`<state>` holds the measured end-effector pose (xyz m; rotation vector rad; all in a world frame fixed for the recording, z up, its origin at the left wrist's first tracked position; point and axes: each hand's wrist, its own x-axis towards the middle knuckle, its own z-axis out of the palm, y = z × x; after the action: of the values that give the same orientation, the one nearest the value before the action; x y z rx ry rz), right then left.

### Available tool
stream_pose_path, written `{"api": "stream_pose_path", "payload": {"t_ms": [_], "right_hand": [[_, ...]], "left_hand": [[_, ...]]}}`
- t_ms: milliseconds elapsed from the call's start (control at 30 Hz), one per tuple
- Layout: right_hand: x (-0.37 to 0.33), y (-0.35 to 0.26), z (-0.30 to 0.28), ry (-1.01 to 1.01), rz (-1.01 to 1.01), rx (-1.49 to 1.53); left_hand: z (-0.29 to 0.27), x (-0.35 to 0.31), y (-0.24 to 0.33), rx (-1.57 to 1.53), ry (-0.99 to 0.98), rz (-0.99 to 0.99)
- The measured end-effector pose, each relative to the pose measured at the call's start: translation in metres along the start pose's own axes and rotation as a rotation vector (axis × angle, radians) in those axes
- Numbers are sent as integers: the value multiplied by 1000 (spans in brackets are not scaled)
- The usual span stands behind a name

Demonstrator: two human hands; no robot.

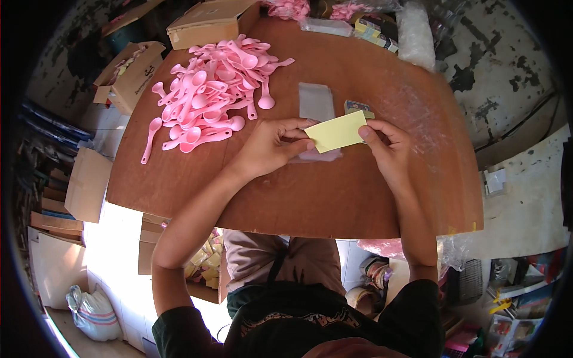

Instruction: The person repeatedly picks up pink plastic spoons and places them into small clear plastic bags along with yellow paper inserts. The person seals each bag and sets it aside on the table. The process is repeated continuously throughout the clip.

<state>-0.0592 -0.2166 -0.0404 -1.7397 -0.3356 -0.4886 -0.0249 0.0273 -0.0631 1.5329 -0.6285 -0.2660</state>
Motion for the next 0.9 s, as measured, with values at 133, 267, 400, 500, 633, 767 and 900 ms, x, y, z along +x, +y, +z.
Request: {"api": "stream_pose_path", "payload": {"t_ms": [133,267,400,500,633,767,900], "right_hand": [[-4,16,0,-152,-13,-69],[-13,15,14,-185,42,-83],[-14,12,20,-101,41,26],[-14,14,18,-63,49,96],[-16,7,16,-211,8,23],[-17,8,17,-319,-31,48],[-18,5,18,-414,-42,87]], "left_hand": [[6,0,7,22,-63,-20],[8,-2,13,121,-101,-26],[3,-4,10,61,-84,21],[2,-6,14,-22,-82,-30],[0,-7,8,58,-73,-13],[5,-5,18,101,-98,-37],[11,1,29,220,-83,-12]]}}
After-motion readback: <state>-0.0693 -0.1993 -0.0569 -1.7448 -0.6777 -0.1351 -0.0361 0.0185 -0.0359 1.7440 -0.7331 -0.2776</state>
